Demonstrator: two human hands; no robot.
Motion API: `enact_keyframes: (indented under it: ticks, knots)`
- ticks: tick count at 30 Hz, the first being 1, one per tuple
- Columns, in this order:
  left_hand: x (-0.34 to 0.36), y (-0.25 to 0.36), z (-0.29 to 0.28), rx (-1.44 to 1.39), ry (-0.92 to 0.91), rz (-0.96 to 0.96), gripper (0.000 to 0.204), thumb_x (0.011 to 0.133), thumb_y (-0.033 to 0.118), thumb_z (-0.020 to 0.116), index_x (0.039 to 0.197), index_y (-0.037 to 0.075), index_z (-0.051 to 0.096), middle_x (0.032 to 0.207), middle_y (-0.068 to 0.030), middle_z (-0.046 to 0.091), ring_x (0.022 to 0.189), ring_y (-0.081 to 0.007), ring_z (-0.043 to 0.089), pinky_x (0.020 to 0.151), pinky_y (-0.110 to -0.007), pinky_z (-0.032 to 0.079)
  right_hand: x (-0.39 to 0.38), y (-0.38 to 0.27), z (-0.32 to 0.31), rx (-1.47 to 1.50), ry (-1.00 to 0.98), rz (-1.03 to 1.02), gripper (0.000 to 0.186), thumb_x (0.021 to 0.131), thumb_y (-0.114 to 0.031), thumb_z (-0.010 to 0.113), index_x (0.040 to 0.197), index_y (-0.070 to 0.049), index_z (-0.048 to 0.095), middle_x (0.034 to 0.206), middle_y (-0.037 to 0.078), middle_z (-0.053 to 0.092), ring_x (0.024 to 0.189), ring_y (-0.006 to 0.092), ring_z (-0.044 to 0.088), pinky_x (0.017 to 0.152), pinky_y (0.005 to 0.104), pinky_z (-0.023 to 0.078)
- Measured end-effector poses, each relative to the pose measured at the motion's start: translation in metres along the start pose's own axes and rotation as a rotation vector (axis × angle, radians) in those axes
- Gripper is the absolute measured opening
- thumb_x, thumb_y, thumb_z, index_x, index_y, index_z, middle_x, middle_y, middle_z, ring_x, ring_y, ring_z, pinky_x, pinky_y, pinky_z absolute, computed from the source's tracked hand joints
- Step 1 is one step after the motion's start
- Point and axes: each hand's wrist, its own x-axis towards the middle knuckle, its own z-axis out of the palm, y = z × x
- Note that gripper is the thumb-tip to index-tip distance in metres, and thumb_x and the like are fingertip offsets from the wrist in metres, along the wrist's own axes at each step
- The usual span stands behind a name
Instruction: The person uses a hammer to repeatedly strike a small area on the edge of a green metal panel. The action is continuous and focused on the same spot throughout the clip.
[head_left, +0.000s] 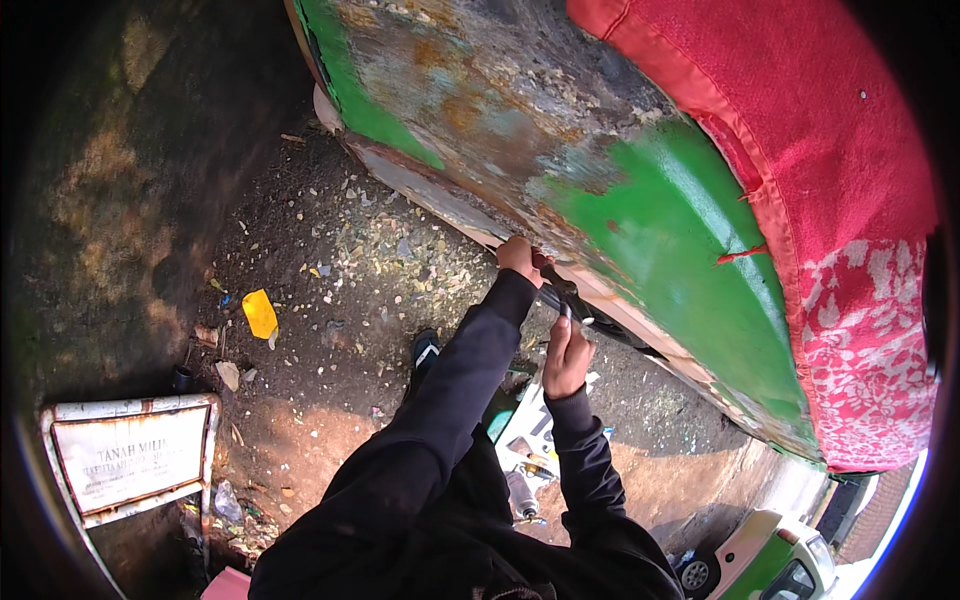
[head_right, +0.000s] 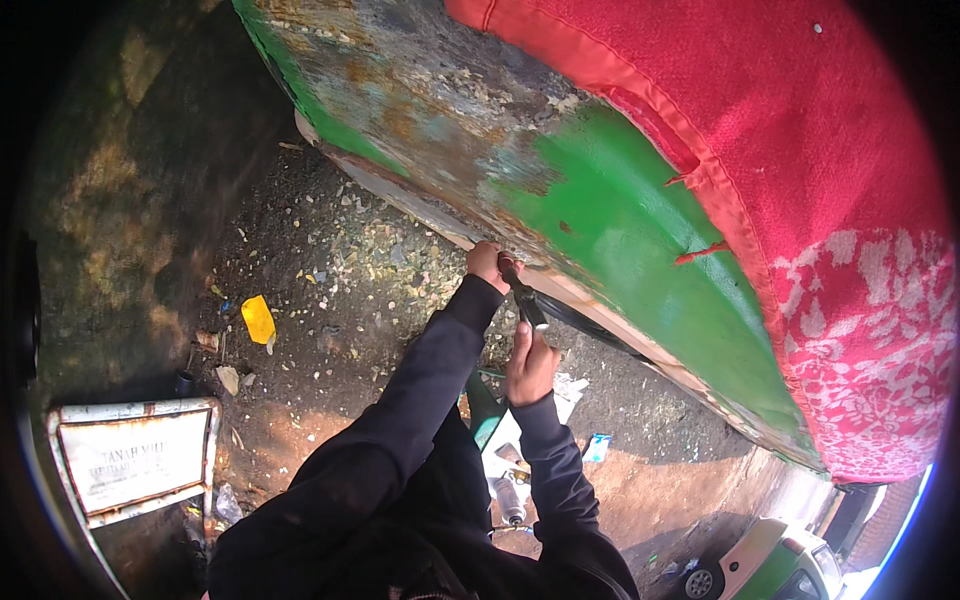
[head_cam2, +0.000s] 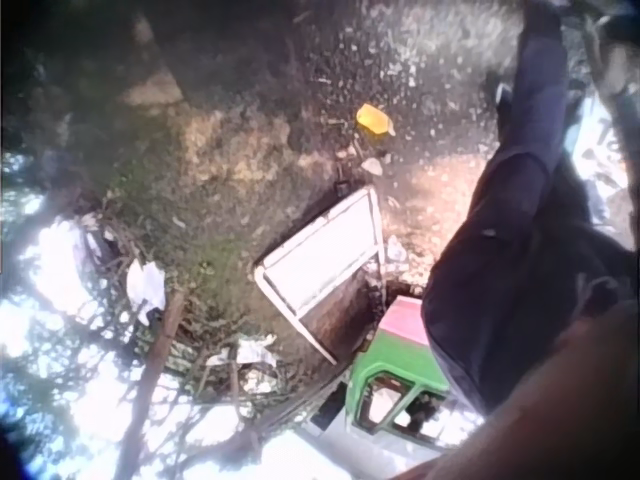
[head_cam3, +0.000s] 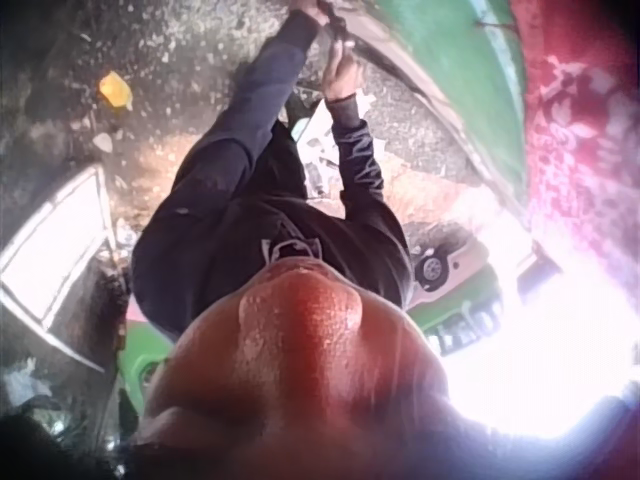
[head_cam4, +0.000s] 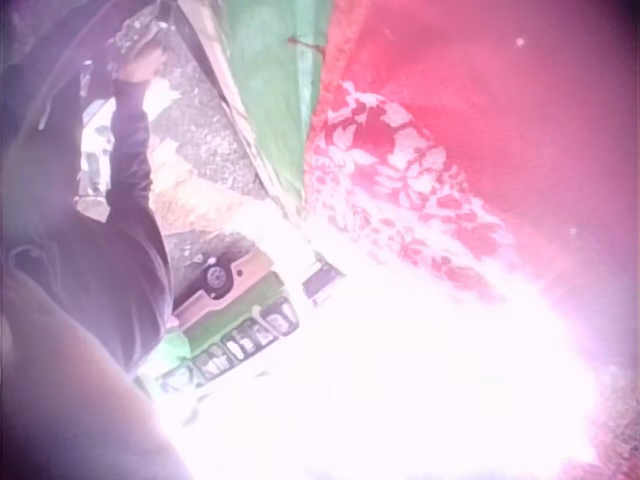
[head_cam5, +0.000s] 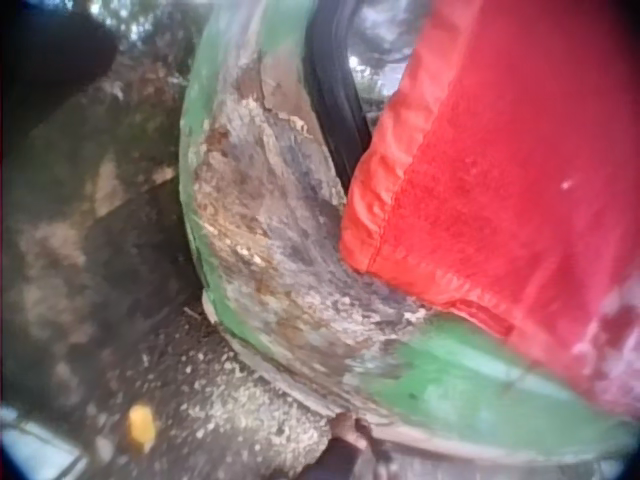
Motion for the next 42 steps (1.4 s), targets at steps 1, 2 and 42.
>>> enact_keyframes:
  ticks: [1, 2, 42]
  knots:
    - [-0.005, -0.003, 0.005, 0.040, -0.024, 0.025, 0.003, 0.082, 0.005, 0.037, 0.079, 0.006, 0.038, 0.063, -0.0089, 0.038, 0.044, -0.0217, 0.037, 0.043, -0.039, 0.041, -0.003, 0.008, -0.007, 0.136, -0.048, 0.128, 0.050, 0.097, -0.032, 0.036, 0.059, -0.001, 0.045, 0.045, 0.011, 0.043, 0.040, 0.0270, 0.045, 0.043, 0.0402, 0.031]
    - [-0.006, -0.005, 0.005, 0.052, -0.057, 0.023, 0.003, 0.082, 0.005, 0.037, 0.079, 0.006, 0.038, 0.063, -0.0092, 0.038, 0.043, -0.0219, 0.036, 0.043, -0.039, 0.041, -0.007, 0.007, -0.011, 0.336, 0.001, 0.179, 0.051, 0.096, -0.040, 0.036, 0.064, -0.002, 0.045, 0.047, 0.007, 0.041, 0.037, 0.0194, 0.038, 0.040, 0.0362, 0.030]
    - [-0.010, 0.008, -0.038, 0.131, -0.276, -0.174, 0.018, 0.082, 0.004, 0.039, 0.064, 0.007, 0.037, 0.059, -0.0060, 0.039, 0.051, -0.0191, 0.040, 0.046, -0.033, 0.036, -0.017, 0.002, -0.013, 0.676, -0.083, 0.433, 0.046, 0.097, -0.044, 0.031, 0.067, -0.008, 0.035, 0.051, -0.004, 0.028, 0.039, 0.0041, 0.025, 0.035, 0.0203, 0.020]
